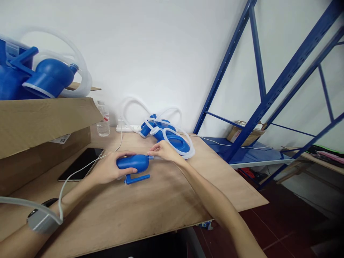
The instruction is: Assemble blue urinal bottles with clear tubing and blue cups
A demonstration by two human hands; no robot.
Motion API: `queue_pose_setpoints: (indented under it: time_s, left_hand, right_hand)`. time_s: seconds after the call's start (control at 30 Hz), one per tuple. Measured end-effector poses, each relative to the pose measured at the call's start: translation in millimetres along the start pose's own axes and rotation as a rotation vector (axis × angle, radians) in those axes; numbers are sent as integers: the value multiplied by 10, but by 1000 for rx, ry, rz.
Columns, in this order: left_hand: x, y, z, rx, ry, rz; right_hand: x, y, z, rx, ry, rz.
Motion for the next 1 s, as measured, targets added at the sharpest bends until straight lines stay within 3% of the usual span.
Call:
queue_pose_setpoints:
  time_s: [0.2, 0.33, 0.5, 0.63, 0.8, 1.0]
  left_hand:
    - [-41, 139, -70, -153, 7, 146]
    - [-134, 164, -85, -239, -74, 233]
    - [-133, 125, -56, -233, -73, 226]
    - [-113, 125, -55, -191, -74, 199]
    - [-82, 134, -43, -171, -38, 183]
    - [-60, 98, -12, -60, 1, 110]
  right_hand:
    - [-77, 150, 53, -77, -11, 169]
    - [-191, 285, 96, -177, -133, 293]
    - [-163, 304, 99, -96, -194, 277]
    - [-153, 304, 77, -59, -132, 288]
    - [-156, 252, 44, 16, 49, 270]
    - [-121, 79, -89, 129, 204, 67]
Point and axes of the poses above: each hand's wrist, its own z-axis towards the middle knuckle, its own x-axis out of the back of the hand, y = z × x, the point moved 6 cm from there along z, towards the middle knuckle, and after that the axes turned 3 degrees about -z, right-handed, at the moved point
